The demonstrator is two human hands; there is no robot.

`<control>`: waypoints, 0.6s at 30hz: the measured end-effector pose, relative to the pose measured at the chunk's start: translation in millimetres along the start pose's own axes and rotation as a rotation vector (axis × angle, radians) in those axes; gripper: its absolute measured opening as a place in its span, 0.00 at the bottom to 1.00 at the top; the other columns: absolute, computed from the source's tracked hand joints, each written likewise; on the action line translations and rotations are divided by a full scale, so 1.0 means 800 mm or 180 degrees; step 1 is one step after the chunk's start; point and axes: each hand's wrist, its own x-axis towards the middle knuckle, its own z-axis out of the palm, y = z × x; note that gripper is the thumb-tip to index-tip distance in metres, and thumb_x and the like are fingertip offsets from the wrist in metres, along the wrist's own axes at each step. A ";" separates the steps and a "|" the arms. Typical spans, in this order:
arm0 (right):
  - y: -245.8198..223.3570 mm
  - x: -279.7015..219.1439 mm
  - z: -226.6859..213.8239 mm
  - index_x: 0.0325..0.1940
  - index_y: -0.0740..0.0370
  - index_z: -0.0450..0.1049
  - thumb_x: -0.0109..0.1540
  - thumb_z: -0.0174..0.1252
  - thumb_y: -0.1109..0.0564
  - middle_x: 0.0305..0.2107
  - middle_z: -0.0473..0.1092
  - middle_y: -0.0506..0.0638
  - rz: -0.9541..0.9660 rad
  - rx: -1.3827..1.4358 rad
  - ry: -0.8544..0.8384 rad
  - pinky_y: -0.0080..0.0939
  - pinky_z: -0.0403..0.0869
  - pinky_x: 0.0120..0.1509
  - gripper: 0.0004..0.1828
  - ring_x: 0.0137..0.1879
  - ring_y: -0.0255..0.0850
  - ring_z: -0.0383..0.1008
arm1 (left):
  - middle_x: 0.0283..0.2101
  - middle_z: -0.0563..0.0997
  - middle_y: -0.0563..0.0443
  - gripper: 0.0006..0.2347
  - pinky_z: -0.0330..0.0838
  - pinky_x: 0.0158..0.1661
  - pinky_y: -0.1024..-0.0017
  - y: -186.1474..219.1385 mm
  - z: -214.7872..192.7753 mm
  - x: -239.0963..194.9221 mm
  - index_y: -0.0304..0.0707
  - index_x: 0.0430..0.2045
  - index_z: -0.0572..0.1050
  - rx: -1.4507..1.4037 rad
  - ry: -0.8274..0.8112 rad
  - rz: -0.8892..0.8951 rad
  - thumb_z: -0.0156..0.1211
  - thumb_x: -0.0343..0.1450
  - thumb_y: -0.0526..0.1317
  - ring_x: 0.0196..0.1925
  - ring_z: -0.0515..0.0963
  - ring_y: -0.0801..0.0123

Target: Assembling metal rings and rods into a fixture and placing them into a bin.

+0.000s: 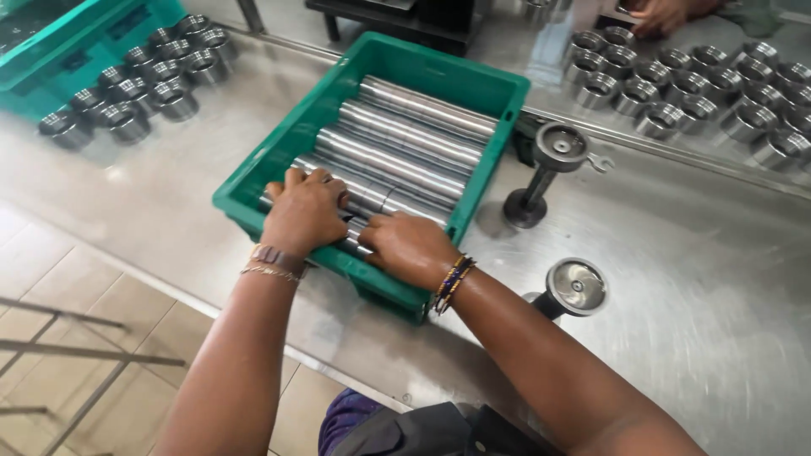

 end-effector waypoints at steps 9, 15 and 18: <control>-0.006 -0.001 -0.011 0.47 0.49 0.79 0.61 0.58 0.48 0.42 0.74 0.48 0.0259 -0.0062 -0.0111 0.53 0.76 0.47 0.12 0.51 0.48 0.75 | 0.58 0.75 0.52 0.09 0.58 0.58 0.47 0.018 -0.007 0.000 0.53 0.32 0.84 -0.0090 -0.0298 0.0127 0.63 0.62 0.39 0.64 0.66 0.50; -0.005 -0.002 -0.011 0.45 0.52 0.79 0.60 0.58 0.50 0.40 0.75 0.50 0.0312 0.0030 -0.0044 0.54 0.76 0.48 0.12 0.49 0.50 0.76 | 0.58 0.74 0.47 0.10 0.58 0.56 0.46 0.015 0.004 0.005 0.49 0.35 0.84 0.0148 -0.0178 0.0142 0.64 0.63 0.42 0.63 0.65 0.48; 0.000 -0.002 -0.001 0.42 0.56 0.78 0.60 0.58 0.52 0.39 0.76 0.52 0.0387 0.0066 0.0097 0.55 0.75 0.50 0.10 0.48 0.52 0.77 | 0.57 0.75 0.47 0.09 0.58 0.57 0.48 0.007 0.008 0.008 0.48 0.35 0.84 0.0074 -0.0318 0.0116 0.63 0.63 0.41 0.64 0.65 0.49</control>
